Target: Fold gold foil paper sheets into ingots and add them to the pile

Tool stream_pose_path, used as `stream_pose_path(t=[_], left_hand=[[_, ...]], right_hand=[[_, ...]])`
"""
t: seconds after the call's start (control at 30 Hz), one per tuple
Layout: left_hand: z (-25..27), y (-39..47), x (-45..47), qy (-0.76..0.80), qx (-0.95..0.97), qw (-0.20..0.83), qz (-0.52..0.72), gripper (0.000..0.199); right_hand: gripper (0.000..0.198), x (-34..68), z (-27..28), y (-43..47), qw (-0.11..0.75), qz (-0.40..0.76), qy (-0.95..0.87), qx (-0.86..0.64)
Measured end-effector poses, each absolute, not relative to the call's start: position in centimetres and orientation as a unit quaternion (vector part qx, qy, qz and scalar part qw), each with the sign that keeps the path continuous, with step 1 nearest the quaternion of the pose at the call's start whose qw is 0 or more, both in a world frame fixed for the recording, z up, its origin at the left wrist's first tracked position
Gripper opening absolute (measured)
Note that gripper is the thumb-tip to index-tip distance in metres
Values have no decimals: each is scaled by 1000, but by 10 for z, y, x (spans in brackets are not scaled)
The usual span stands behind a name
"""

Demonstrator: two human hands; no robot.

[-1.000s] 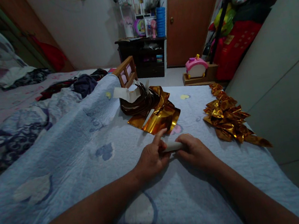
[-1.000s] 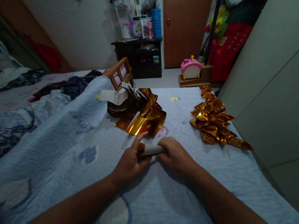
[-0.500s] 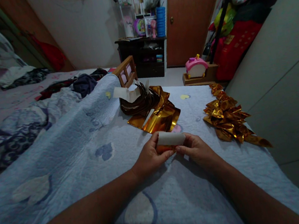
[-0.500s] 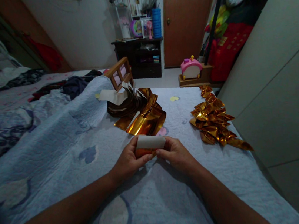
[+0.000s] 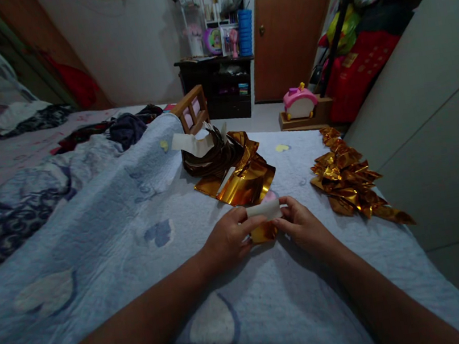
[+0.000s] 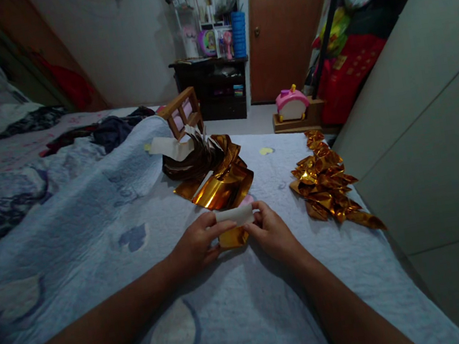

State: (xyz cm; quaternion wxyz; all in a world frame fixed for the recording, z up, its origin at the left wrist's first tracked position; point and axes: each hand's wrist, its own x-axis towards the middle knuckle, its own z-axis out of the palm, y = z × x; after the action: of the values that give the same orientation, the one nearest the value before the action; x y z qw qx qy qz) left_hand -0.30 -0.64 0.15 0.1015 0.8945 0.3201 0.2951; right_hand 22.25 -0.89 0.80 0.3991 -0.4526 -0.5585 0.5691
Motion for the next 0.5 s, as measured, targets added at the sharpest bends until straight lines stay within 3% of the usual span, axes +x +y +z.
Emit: stream_pose_path(t=[0.13,0.3,0.5], left_hand=[[8,-14,2,321,884,3,339,40],[13,-23,12,318,882,-48,344,10],[10,-18,12,217,951,15,219,16]], right_hand=[[36,219,7,-12,387,527,-590,-473],[41,215,10,-14,372,484,-627,-485],[51,214,3,-11,317,382,-688,-529]])
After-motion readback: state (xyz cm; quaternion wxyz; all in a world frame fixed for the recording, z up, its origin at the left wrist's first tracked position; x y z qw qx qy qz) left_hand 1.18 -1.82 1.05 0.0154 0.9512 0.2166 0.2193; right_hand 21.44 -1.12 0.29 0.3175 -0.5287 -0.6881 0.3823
